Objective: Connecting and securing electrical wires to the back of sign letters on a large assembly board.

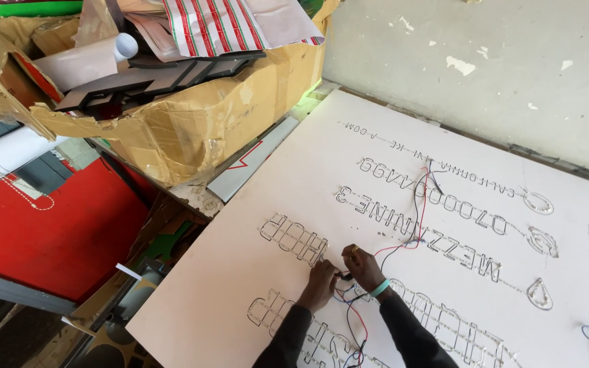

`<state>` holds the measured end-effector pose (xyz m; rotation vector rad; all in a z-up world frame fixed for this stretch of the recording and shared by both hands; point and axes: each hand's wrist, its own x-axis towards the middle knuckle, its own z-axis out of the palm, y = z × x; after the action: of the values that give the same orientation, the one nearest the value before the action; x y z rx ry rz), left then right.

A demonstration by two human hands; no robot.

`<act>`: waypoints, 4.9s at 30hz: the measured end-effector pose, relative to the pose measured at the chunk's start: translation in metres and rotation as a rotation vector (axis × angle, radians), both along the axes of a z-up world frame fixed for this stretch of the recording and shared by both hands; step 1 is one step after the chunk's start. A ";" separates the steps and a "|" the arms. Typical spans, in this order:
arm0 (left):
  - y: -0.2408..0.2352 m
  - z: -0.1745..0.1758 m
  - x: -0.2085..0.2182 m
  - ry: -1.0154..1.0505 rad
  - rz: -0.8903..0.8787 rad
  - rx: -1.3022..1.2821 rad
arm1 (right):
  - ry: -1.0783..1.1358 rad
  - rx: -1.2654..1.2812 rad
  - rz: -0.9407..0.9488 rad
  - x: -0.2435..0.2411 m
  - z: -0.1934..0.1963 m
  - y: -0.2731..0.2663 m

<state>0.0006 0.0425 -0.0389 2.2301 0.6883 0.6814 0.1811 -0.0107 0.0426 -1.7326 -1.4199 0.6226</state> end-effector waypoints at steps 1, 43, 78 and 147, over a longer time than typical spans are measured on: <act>0.003 0.000 -0.004 0.005 -0.004 -0.002 | 0.005 -0.002 -0.004 0.001 -0.003 -0.007; 0.009 0.023 0.010 0.283 0.016 -0.201 | -0.092 0.152 -0.025 -0.005 0.001 -0.023; -0.016 0.015 0.006 -0.024 0.143 0.210 | 0.170 -0.188 -0.511 -0.023 0.002 0.004; -0.014 0.028 -0.002 -0.175 0.105 0.072 | -0.194 -0.180 -0.179 -0.022 -0.034 -0.020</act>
<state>-0.0011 0.0282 -0.0106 2.1785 0.7064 0.9550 0.1590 -0.0303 0.0090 -2.0844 -1.3515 0.5086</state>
